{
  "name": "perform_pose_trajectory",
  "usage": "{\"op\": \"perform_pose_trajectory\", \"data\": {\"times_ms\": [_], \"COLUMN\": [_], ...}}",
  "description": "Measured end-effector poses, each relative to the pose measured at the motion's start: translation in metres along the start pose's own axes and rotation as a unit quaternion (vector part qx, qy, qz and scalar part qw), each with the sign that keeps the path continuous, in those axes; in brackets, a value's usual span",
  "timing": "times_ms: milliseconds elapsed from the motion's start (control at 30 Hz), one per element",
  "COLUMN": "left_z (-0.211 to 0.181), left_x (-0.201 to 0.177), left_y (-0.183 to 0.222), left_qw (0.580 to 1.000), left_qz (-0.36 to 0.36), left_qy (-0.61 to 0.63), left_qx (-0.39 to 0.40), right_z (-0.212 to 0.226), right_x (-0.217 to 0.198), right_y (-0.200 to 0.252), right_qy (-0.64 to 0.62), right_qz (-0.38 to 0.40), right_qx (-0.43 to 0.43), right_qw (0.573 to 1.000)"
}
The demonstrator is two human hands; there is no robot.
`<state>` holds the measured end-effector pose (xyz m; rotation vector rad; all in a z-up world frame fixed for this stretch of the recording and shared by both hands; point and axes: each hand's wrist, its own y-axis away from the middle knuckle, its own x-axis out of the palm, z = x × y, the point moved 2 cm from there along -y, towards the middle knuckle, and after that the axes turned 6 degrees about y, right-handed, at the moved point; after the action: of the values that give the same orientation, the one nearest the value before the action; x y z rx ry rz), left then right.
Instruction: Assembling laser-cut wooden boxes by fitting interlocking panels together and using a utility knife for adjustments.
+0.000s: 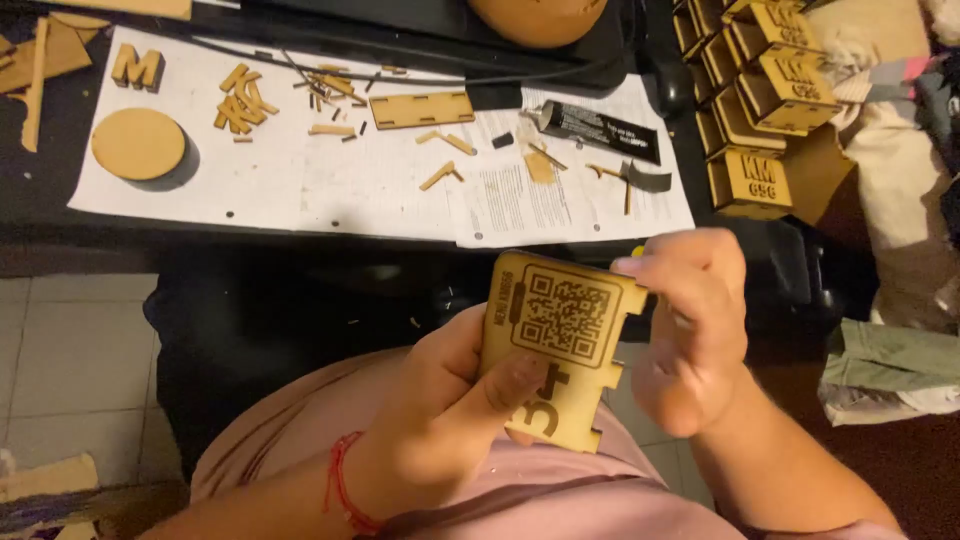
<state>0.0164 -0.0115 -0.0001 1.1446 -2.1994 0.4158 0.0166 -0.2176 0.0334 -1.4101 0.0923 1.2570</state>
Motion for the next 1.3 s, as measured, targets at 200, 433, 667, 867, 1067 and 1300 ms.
{"op": "perform_pose_trajectory", "data": {"times_ms": [200,433,667,867,1067,1300], "left_z": [0.002,-0.001,0.006,0.005,0.005,0.010], "left_x": [0.002,0.002,-0.001,0.002,0.001,0.002], "left_y": [0.001,0.001,0.002,0.001,0.001,0.004], "left_qw": [1.000,1.000,0.999,0.998,0.998,0.998], "left_qz": [-0.008,-0.007,0.020,0.041,0.050,0.025], "left_qy": [0.015,-0.008,-0.013,0.046,0.027,0.037], "left_qx": [0.001,-0.007,0.024,-0.007,-0.003,-0.032], "right_z": [-0.001,0.010,0.003,-0.004,-0.007,-0.005], "right_x": [-0.010,-0.010,-0.005,0.004,0.003,0.001], "right_y": [-0.001,-0.021,-0.031,-0.041,-0.037,-0.037], "right_qy": [-0.027,-0.021,-0.199,-0.228,-0.190,-0.159], "right_qz": [0.079,0.057,0.122,0.128,0.137,0.141], "right_qx": [-0.027,-0.013,0.004,-0.067,-0.086,-0.085], "right_qw": [0.996,0.998,0.972,0.963,0.968,0.973]}}
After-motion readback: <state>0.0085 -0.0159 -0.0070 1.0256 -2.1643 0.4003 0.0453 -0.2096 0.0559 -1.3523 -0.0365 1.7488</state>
